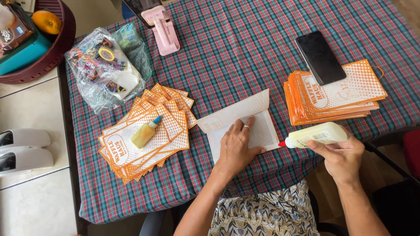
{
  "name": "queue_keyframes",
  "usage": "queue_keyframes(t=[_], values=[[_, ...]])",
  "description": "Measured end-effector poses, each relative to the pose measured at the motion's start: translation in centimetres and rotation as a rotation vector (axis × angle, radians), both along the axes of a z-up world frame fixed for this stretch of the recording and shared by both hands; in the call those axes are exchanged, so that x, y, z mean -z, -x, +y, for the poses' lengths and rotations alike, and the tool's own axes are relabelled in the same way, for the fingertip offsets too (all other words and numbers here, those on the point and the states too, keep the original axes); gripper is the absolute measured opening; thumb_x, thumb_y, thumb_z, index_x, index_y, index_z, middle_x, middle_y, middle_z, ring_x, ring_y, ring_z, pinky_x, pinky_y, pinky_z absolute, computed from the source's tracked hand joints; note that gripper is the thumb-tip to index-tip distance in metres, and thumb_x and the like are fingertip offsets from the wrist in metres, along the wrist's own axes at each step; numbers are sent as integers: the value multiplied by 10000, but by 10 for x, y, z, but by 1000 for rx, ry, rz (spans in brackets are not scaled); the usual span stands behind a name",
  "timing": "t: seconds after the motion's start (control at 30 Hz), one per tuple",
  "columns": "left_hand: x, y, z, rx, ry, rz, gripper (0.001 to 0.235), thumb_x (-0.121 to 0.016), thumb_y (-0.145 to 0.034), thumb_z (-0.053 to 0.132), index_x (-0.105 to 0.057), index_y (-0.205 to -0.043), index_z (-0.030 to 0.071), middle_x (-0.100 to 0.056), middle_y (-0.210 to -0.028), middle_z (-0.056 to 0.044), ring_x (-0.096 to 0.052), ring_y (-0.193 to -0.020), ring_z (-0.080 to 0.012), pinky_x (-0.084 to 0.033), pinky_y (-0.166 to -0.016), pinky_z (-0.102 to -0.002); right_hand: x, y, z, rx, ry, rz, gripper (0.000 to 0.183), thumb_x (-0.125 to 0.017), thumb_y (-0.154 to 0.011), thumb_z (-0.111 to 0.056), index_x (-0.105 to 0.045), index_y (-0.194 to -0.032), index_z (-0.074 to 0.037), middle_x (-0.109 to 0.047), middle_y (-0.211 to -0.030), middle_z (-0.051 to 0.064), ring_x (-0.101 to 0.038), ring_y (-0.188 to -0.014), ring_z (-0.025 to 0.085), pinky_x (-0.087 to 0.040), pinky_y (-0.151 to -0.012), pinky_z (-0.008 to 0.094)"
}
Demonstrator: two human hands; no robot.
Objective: Manually applying glue to paper templates and folding them to assemble bags at a workstation.
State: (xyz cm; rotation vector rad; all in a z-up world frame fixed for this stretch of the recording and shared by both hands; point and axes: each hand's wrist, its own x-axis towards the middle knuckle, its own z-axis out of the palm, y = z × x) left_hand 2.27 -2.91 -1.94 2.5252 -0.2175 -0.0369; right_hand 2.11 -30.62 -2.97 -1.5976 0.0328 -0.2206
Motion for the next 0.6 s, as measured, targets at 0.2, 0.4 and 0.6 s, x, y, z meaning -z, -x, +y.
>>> queue_keyframes(t=[0.2, 0.4, 0.6], values=[[-7, -7, 16, 93, 82, 62, 985, -912, -750, 277, -402, -1547, 3, -562, -1186, -161, -642, -1012, -412, -568, -804, -511, 14, 9, 9, -7, 61, -15, 271, -847, -785, -21, -691, -997, 45, -714, -1024, 148, -723, -1003, 268, -683, -887, 368], [-12, -21, 50, 293, 291, 271, 575, -571, -922, -51, -531, -1480, 87, -555, -1173, -117, -658, -869, -355, -525, -759, -437, 12, 22, 52, -111, 61, -50, 250, -851, -777, -50, -680, -933, 44, -690, -926, 94, -722, -928, 242, -691, -788, 314], [-18, -33, 71, 409, 557, 247, 322, -532, -1042, 14, -636, -1338, -61, -646, -1053, -327, -723, -958, -432, -619, -839, -472, 28, 31, 106, -200, -46, -70, 381, -899, -637, 89, -705, -963, 59, -756, -872, 188, -714, -991, 232, -618, -851, 451]])
